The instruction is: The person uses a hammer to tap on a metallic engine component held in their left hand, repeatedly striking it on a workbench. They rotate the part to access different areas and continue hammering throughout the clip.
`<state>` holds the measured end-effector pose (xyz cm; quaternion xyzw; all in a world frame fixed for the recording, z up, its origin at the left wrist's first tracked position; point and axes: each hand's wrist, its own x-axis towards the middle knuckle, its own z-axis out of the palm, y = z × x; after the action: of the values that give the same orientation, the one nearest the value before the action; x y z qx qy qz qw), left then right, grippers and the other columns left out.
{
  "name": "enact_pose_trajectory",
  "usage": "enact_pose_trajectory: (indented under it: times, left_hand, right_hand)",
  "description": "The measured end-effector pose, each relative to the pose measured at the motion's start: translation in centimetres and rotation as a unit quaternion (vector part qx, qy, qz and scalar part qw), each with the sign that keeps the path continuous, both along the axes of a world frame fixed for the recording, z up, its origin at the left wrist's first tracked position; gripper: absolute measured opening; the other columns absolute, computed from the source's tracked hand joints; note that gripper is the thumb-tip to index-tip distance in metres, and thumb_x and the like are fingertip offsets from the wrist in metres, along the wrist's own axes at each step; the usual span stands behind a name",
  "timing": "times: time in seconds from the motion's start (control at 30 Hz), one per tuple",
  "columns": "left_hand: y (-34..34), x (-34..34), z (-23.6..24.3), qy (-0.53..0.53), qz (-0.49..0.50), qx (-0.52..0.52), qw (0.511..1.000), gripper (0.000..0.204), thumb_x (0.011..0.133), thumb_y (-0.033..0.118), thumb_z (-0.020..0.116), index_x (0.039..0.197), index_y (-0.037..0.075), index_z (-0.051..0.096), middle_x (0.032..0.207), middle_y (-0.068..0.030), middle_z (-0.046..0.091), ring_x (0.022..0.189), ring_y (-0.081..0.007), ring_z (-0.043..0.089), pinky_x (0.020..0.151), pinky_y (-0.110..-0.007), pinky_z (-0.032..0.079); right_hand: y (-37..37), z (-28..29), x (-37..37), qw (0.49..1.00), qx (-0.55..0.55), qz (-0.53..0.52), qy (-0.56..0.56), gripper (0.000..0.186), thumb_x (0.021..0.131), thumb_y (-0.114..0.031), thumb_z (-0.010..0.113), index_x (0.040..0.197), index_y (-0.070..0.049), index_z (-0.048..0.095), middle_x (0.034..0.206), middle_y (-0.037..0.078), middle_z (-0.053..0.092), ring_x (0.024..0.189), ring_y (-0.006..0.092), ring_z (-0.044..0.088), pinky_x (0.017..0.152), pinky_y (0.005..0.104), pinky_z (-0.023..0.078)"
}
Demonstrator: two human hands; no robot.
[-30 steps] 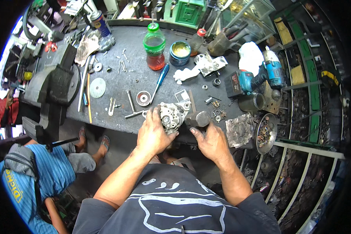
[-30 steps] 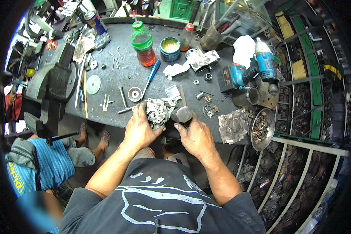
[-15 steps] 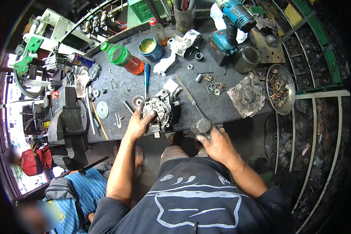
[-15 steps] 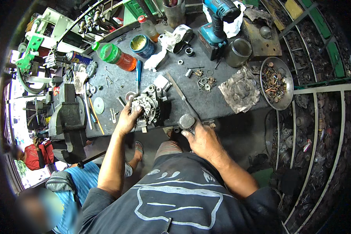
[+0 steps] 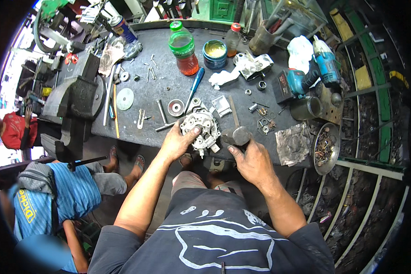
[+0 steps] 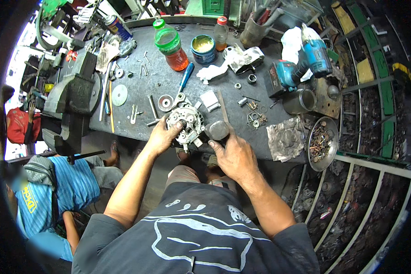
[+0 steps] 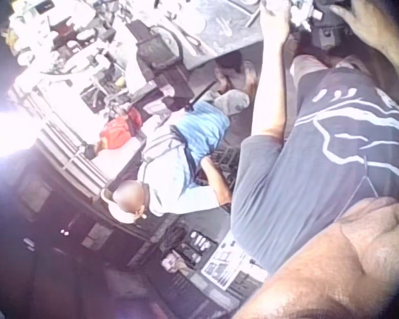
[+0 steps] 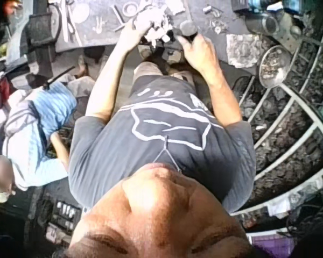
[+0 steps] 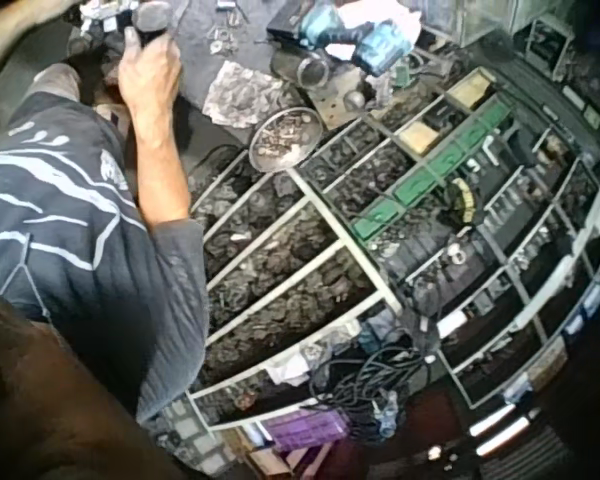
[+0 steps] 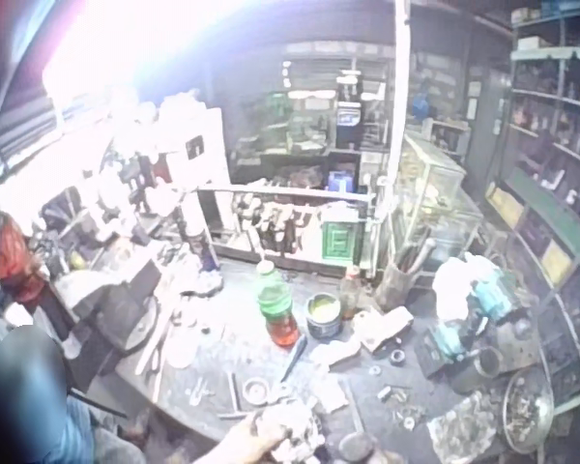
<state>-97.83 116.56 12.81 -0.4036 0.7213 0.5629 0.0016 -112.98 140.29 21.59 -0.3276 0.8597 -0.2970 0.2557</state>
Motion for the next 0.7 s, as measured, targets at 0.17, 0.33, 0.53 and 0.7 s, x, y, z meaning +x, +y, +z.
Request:
enact_pose_trajectory:
  times: [0.17, 0.33, 0.53, 0.7]
  left_hand:
    - [0.3, 0.0, 0.7, -0.027, 0.009, -0.022, 0.999, 0.107, 0.091, 0.068, 0.084, 0.163, -0.004, 0.050, 0.147, -0.0314, 0.070, 0.142, -0.0408, 0.067, 0.121, -0.048, 0.049]
    - [0.3, 0.0, 0.1, -0.018, 0.008, -0.015, 1.000, 0.110, 0.090, 0.071, 0.083, 0.164, -0.004, 0.049, 0.148, -0.0333, 0.068, 0.143, -0.0423, 0.065, 0.122, -0.049, 0.049]
    - [0.4, -0.1, 1.1, -0.031, 0.013, -0.015, 0.999, 0.111, 0.090, 0.069, 0.084, 0.162, -0.008, 0.049, 0.146, -0.0338, 0.070, 0.142, -0.0436, 0.066, 0.121, -0.049, 0.050]
    - [0.3, 0.0, 1.1, -0.036, 0.012, -0.036, 0.999, 0.110, 0.090, 0.068, 0.084, 0.161, -0.009, 0.049, 0.147, -0.0341, 0.069, 0.142, -0.0437, 0.066, 0.121, -0.049, 0.050]
  right_hand:
    - [-1.3, 0.5, -0.5, 0.999, 0.044, 0.025, 0.018, 0.065, 0.105, -0.037, 0.076, 0.149, 0.007, 0.056, 0.110, 0.036, 0.077, 0.106, 0.0572, 0.074, 0.091, 0.0629, 0.059]
    - [-1.5, 1.5, 0.0, 0.999, 0.032, 0.007, 0.034, 0.066, 0.104, -0.033, 0.078, 0.153, 0.005, 0.054, 0.109, 0.036, 0.077, 0.105, 0.0572, 0.074, 0.091, 0.0632, 0.059]
    - [-1.9, 1.5, -0.3, 0.998, 0.045, 0.020, 0.044, 0.068, 0.103, -0.033, 0.079, 0.153, 0.006, 0.054, 0.106, 0.036, 0.077, 0.103, 0.0568, 0.075, 0.091, 0.0630, 0.059]
    - [-2.6, 1.3, -0.5, 0.996, 0.086, 0.024, 0.030, 0.067, 0.103, -0.032, 0.078, 0.152, 0.007, 0.054, 0.108, 0.036, 0.077, 0.104, 0.0571, 0.075, 0.090, 0.0625, 0.059]
